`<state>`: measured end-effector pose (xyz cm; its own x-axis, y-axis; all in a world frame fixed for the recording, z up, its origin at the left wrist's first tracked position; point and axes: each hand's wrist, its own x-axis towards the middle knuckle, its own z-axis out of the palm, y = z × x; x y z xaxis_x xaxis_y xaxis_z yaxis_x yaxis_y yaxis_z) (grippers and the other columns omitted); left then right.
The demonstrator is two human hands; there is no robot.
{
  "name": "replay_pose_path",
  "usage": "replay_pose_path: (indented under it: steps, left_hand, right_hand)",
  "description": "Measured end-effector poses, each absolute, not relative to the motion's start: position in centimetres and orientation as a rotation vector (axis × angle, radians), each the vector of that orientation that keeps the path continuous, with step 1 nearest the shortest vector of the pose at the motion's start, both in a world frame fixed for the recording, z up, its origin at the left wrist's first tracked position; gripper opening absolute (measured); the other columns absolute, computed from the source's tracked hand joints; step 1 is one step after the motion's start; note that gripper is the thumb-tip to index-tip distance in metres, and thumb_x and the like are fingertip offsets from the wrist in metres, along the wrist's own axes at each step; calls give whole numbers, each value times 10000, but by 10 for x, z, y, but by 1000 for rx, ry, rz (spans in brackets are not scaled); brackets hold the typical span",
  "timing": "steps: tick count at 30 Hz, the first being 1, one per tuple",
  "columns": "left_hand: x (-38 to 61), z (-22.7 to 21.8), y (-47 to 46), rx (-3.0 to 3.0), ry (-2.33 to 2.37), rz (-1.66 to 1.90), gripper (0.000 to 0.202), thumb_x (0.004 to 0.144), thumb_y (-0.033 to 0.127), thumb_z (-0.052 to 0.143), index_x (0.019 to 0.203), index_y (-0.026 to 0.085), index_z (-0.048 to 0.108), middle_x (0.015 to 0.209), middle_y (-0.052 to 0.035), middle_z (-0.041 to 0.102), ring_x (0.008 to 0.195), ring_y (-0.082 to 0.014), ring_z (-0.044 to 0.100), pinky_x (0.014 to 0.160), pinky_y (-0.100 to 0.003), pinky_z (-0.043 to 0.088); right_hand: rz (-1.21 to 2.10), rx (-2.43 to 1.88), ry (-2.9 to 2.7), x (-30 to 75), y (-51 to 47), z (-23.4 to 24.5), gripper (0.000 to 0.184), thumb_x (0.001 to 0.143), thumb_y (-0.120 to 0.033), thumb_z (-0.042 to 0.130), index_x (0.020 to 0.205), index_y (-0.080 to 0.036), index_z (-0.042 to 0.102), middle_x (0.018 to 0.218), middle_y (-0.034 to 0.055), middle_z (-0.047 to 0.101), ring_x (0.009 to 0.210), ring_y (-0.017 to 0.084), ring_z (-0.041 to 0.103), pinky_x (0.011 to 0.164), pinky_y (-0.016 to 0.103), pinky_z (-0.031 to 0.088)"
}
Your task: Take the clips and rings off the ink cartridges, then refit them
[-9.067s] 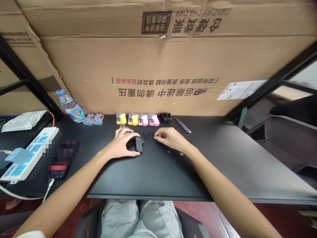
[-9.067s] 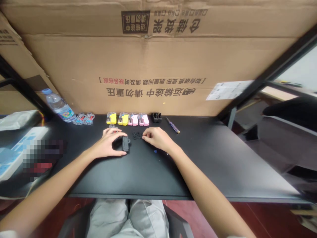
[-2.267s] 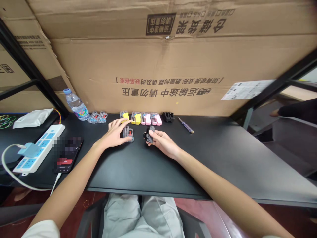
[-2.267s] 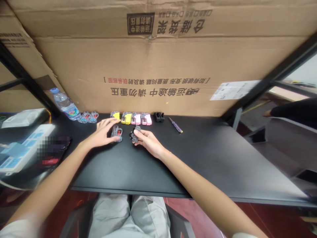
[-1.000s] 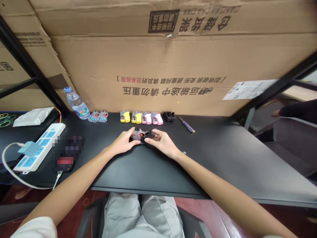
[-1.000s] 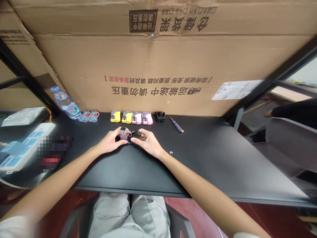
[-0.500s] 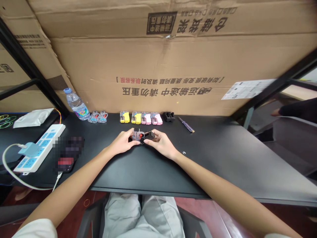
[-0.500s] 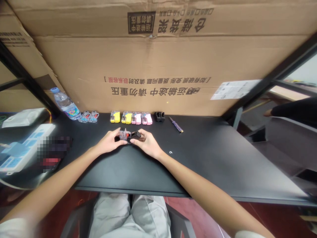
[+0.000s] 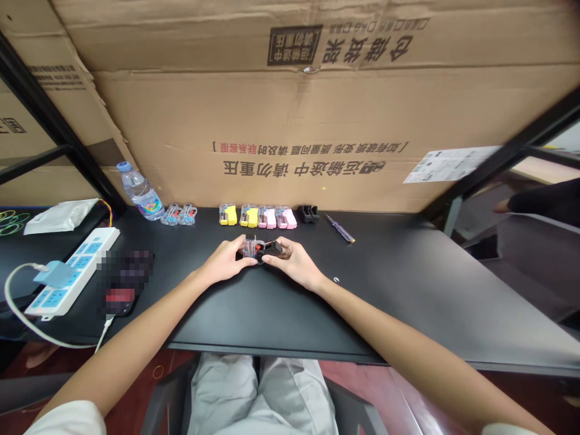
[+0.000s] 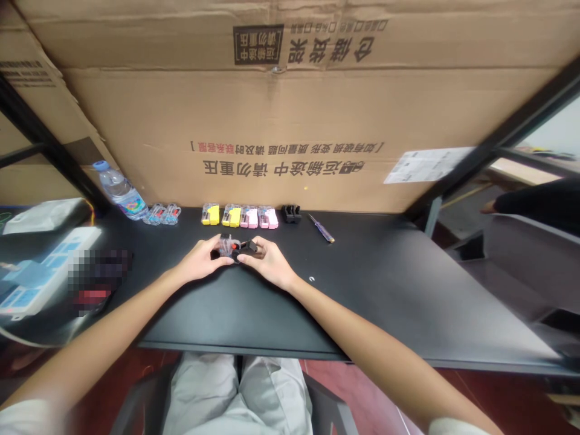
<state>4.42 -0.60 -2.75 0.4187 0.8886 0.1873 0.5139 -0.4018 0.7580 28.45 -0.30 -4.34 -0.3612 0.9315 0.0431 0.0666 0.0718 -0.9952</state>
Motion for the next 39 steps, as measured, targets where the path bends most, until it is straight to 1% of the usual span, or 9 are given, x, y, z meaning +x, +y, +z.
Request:
replay_pose_path:
  steps: [7, 10, 14, 19, 24, 29, 32, 36, 39]
  left_hand:
    - [44, -25, -7, 2118, 1174, 774, 348, 935, 364, 751, 1244, 226, 670, 1197, -92, 794, 1102, -305, 758, 1009, -439, 583]
    - [44, -26, -6, 2168, 1106, 818, 497, 945, 344, 755, 1406, 230, 609, 1366, -111, 722, 1199, -291, 716, 1056, -422, 570]
    - [43, -22, -6, 2109, 1076, 858, 742, 956, 398, 759, 1610, 258, 437, 1241, -87, 749, 1022, -242, 743, 991, -402, 598]
    - [39, -14, -9, 2124, 972, 1005, 602, 1082, 395, 558, 1656, 279, 419, 1243, -80, 765, 1051, -213, 743, 1044, -386, 576]
    - [36, -19, -6, 2192, 874, 885, 490, 1121, 349, 430, 1584, 248, 556, 1459, -97, 700, 1337, -248, 673, 1177, -396, 503]
    - [33, -21, -1, 2295, 867, 917, 453, 1107, 269, 461, 1542, 277, 588, 1285, -77, 760, 1144, -209, 723, 1073, -373, 543]
    - [36, -20, -4, 2384, 924, 936, 408, 1057, 266, 586, 1460, 290, 647, 1256, -67, 758, 1034, -205, 716, 1038, -375, 530]
    - [46, -21, -8, 2179, 1047, 1099, 212, 1016, 377, 670, 1080, 195, 758, 904, -41, 733, 738, -169, 626, 745, -294, 519]
    - [49, -18, -6, 2045, 1100, 1082, 346, 989, 478, 691, 830, 171, 695, 719, 2, 590, 623, -140, 495, 606, -265, 411]
  right_hand:
    - [1372, -1018, -1589, 285, -2, -39, 422, 766, -502, 922, 895, -214, 642, 1022, 54, 777, 963, 264, 754, 928, 440, 599]
    - [1335, -1025, -1657, 288, -2, -33, 401, 778, -498, 915, 940, -210, 687, 1026, 58, 782, 972, 276, 753, 930, 452, 606]
    - [1333, -1012, -1620, 291, 0, -27, 407, 819, -499, 891, 1059, -213, 728, 1108, 77, 792, 973, 281, 762, 978, 476, 605]
    - [1414, -933, -1522, 291, 0, -27, 574, 893, -542, 822, 1338, -206, 688, 1158, 98, 786, 930, 266, 767, 932, 477, 635]
    - [1485, -966, -1707, 292, -6, -22, 676, 917, -518, 814, 1472, -178, 633, 924, 58, 800, 783, 229, 752, 877, 418, 613]
    - [1794, -823, -1378, 286, -9, -20, 549, 929, -492, 803, 1373, -191, 682, 1068, 95, 784, 783, 194, 717, 684, 317, 586]
    - [1911, -784, -1234, 281, -10, -21, 434, 925, -494, 805, 1203, -172, 721, 964, 84, 767, 752, 181, 696, 636, 291, 560]
    - [1771, -834, -1359, 280, -11, -23, 478, 988, -650, 661, 1006, -173, 678, 728, 35, 712, 612, 159, 638, 637, 305, 542]
    - [1484, -981, -1555, 284, -10, -22, 503, 929, -664, 728, 1051, -180, 671, 649, -12, 679, 525, 136, 580, 582, 280, 486]
